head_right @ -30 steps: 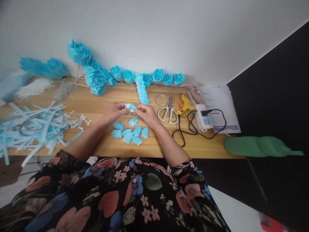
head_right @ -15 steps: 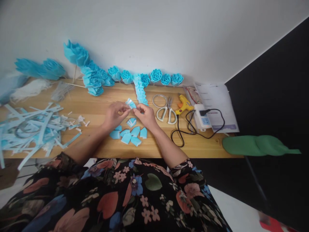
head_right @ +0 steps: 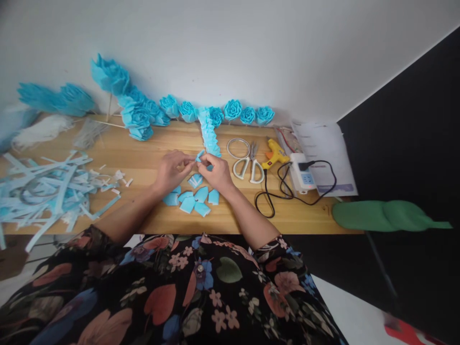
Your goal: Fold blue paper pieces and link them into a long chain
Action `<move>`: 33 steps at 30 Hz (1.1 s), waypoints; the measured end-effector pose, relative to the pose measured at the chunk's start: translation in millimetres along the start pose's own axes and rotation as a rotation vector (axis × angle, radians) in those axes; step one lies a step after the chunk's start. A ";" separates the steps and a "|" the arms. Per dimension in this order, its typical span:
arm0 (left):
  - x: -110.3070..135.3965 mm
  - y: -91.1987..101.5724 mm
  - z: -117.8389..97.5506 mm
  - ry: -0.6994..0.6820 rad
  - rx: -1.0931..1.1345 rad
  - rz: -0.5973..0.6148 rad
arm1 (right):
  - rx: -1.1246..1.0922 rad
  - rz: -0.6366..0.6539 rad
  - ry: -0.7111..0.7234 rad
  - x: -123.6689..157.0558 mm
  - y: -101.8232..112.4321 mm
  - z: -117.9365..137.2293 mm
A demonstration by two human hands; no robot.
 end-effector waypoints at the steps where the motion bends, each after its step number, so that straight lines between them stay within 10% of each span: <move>1: -0.1 0.4 -1.0 -0.009 -0.009 -0.001 | 0.005 0.002 0.000 0.0 -0.1 -0.5; 18: -2.1 4.5 3.0 0.127 0.115 0.001 | -0.054 0.009 -0.103 -0.4 1.1 -7.0; 33: -11.1 57.8 89.4 0.530 0.205 -0.342 | -0.391 -0.048 -0.259 -1.3 5.1 -27.0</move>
Point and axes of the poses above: each hand's wrist, its own x-axis away from the middle knuckle, its own y-axis out of the back of the hand, z = x × y, the point moved 7 cm from there along -x, towards the middle knuckle, and after that the axes turned 14 degrees about -x, right-handed, at the moved point
